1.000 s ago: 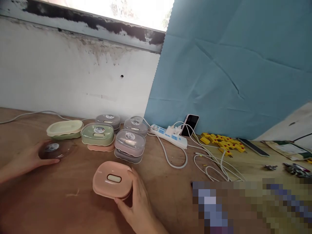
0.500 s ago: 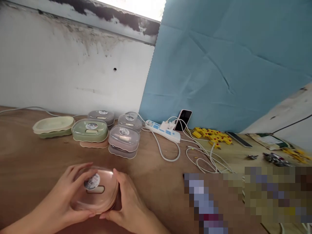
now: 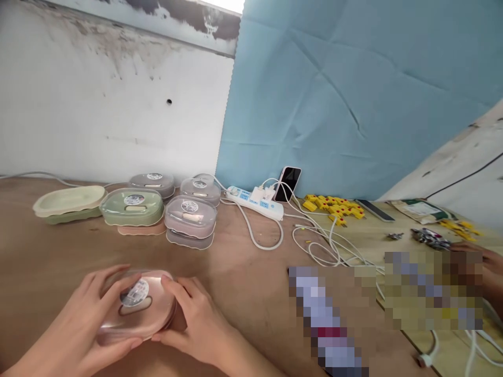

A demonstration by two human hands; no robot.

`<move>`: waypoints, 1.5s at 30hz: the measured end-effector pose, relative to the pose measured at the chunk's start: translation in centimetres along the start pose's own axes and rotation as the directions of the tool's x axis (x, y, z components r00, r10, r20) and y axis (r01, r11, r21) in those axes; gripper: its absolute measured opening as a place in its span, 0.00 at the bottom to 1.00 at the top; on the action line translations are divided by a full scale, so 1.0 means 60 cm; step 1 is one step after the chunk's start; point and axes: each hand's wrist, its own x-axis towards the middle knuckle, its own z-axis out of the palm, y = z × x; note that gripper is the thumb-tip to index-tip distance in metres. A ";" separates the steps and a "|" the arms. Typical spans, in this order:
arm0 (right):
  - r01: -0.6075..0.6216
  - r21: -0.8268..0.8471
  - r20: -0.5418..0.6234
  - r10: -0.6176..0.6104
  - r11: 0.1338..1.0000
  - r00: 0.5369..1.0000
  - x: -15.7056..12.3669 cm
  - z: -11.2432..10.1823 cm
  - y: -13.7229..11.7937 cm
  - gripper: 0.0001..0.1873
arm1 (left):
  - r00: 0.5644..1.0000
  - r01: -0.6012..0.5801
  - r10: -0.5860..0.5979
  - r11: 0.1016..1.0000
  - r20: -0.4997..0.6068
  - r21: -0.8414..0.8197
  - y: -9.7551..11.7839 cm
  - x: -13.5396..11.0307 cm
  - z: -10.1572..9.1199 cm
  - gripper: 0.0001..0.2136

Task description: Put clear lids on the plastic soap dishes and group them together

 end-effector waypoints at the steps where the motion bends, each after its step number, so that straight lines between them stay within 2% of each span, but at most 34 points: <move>1: -0.005 0.012 0.003 0.005 1.000 1.000 0.000 -0.001 0.000 0.42 | 1.000 -0.011 0.011 1.000 0.001 0.002 -0.002 -0.004 0.000 0.28; 5: -0.024 0.048 0.009 0.023 0.999 1.000 0.000 -0.002 0.001 0.46 | 0.999 -0.045 0.045 0.999 -0.025 0.017 -0.009 -0.020 -0.003 0.27; 9: -0.041 0.064 0.012 0.040 0.997 0.999 0.001 -0.002 0.003 0.52 | 1.000 -0.010 0.010 1.000 -0.019 0.015 -0.016 -0.033 -0.010 0.25; 15: -0.039 0.017 0.033 0.038 0.999 0.999 0.002 -0.003 0.001 0.48 | 0.998 -0.065 0.065 0.998 0.017 -0.005 -0.025 -0.031 -0.011 0.23; 19: -0.013 -0.069 -0.025 0.011 0.998 1.000 -0.002 0.002 0.001 0.43 | 0.994 -0.097 0.098 0.995 0.049 -0.019 -0.025 -0.015 -0.008 0.24; 22: -0.057 -0.180 -0.107 0.039 0.982 0.994 -0.004 0.007 0.001 0.43 | 0.991 -0.104 0.109 0.992 0.075 -0.067 -0.037 0.006 -0.018 0.28; 23: -0.085 -0.222 -0.138 0.055 0.971 0.989 -0.004 0.008 0.001 0.43 | 0.994 -0.084 0.089 0.993 0.056 -0.088 -0.047 0.016 -0.026 0.29; 25: -0.155 -0.297 -0.208 0.095 0.942 0.973 -0.005 0.010 0.002 0.42 | 0.998 -0.028 0.022 0.995 -0.066 -0.091 -0.081 0.038 -0.044 0.26; 26: -0.192 -0.326 -0.245 0.113 0.926 0.963 -0.005 0.012 0.003 0.41 | 0.986 0.004 -0.013 0.998 -0.164 -0.055 -0.103 0.050 -0.055 0.23; 28: -0.253 -0.367 -0.306 0.140 0.895 0.942 -0.005 0.014 0.007 0.41 | 0.925 0.084 -0.043 0.992 -0.378 0.092 -0.155 0.075 -0.077 0.23; 29: -0.272 -0.375 -0.329 0.147 0.886 0.933 -0.005 0.015 0.009 0.41 | 0.898 0.151 -0.075 0.978 -0.433 0.143 -0.181 0.086 -0.087 0.26; 30: -0.280 -0.374 -0.347 0.146 0.884 0.927 -0.005 0.016 0.010 0.41 | 0.880 0.241 -0.155 0.960 -0.449 0.141 -0.205 0.096 -0.096 0.28; 32: -0.265 -0.348 -0.374 0.126 0.899 0.919 -0.006 0.017 0.013 0.42 | 0.813 0.434 -0.375 0.900 -0.445 0.035 -0.244 0.112 -0.111 0.31; 34: -0.221 -0.324 -0.402 0.078 0.920 0.912 -0.007 0.019 0.013 0.42 | 0.739 0.556 -0.551 0.824 -0.388 -0.110 -0.270 0.123 -0.121 0.35; 35: -0.193 -0.326 -0.416 0.043 0.925 0.908 -0.008 0.019 0.012 0.41 | 0.713 0.582 -0.603 0.794 -0.357 -0.176 -0.280 0.128 -0.124 0.37; 37: -0.130 -0.353 -0.434 -0.039 0.927 0.900 -0.011 0.020 0.011 0.39 | 0.693 0.584 -0.649 0.761 -0.314 -0.282 -0.293 0.136 -0.127 0.39; 39: -0.069 -0.377 -0.439 -0.112 0.924 0.891 -0.013 0.020 0.008 0.36 | 0.696 0.563 -0.654 0.754 -0.297 -0.339 -0.300 0.144 -0.128 0.40; 42: -0.003 -0.406 -0.443 -0.194 0.914 0.875 -0.014 0.020 0.005 0.34 | 0.711 0.556 -0.648 0.756 -0.273 -0.346 -0.299 0.153 -0.127 0.37; 45: 0.049 -0.454 -0.442 -0.273 0.890 0.854 -0.016 0.019 0.004 0.33 | 0.694 0.602 -0.669 0.742 -0.266 -0.294 -0.293 0.145 -0.127 0.34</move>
